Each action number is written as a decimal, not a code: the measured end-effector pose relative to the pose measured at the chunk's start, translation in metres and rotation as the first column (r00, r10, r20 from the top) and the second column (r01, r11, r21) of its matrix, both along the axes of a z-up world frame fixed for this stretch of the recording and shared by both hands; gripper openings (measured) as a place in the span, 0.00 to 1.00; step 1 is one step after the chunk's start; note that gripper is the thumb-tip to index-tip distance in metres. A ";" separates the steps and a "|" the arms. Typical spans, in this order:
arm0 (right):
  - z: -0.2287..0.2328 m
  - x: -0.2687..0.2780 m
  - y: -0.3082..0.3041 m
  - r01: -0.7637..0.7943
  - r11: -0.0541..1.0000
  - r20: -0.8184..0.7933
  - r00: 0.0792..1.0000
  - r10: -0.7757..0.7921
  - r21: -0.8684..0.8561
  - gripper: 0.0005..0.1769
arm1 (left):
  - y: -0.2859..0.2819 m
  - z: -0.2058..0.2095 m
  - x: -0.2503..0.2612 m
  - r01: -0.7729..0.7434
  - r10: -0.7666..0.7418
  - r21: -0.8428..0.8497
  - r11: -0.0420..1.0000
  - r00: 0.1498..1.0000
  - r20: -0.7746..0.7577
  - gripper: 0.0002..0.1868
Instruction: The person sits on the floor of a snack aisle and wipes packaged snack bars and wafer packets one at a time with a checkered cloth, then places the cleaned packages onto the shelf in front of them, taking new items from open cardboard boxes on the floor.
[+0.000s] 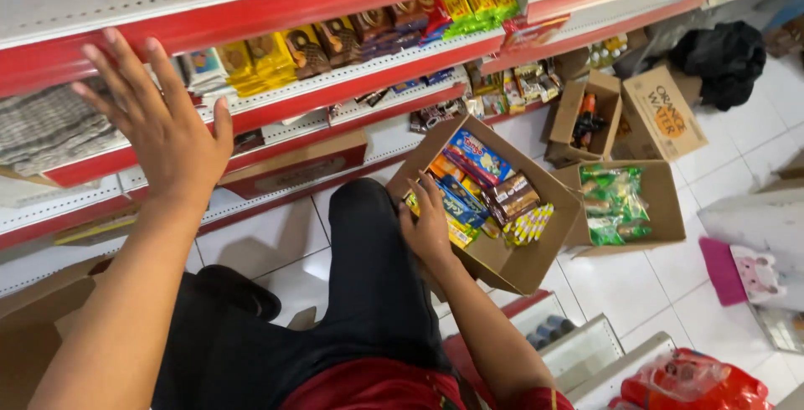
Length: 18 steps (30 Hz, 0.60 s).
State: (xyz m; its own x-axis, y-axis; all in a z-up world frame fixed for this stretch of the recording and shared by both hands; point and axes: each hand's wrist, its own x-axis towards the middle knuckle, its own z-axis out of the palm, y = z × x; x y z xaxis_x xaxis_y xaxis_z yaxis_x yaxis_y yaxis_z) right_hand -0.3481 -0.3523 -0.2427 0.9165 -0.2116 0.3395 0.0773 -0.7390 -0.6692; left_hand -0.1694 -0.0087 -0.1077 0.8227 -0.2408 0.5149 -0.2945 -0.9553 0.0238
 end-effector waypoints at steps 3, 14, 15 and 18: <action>-0.036 -0.036 -0.040 0.213 0.977 -0.136 0.968 -0.210 0.011 0.24 | -0.051 -0.038 -0.013 0.158 -0.156 -0.032 0.987 0.986 0.059 0.51; -0.134 -0.060 -0.147 0.416 0.908 -0.494 0.798 -0.345 0.038 0.16 | -0.243 -0.134 -0.116 0.362 -0.480 -0.320 0.876 0.721 -0.499 0.28; -0.133 -0.056 -0.152 0.400 0.915 -0.543 0.782 -0.307 0.059 0.16 | -0.247 -0.138 -0.117 0.348 -0.456 -0.296 0.890 0.709 -0.538 0.24; -0.165 -0.044 -0.165 0.315 0.938 -0.406 0.846 -0.346 -0.144 0.15 | -0.254 -0.148 -0.108 0.358 -0.447 -0.268 0.895 0.730 -0.517 0.16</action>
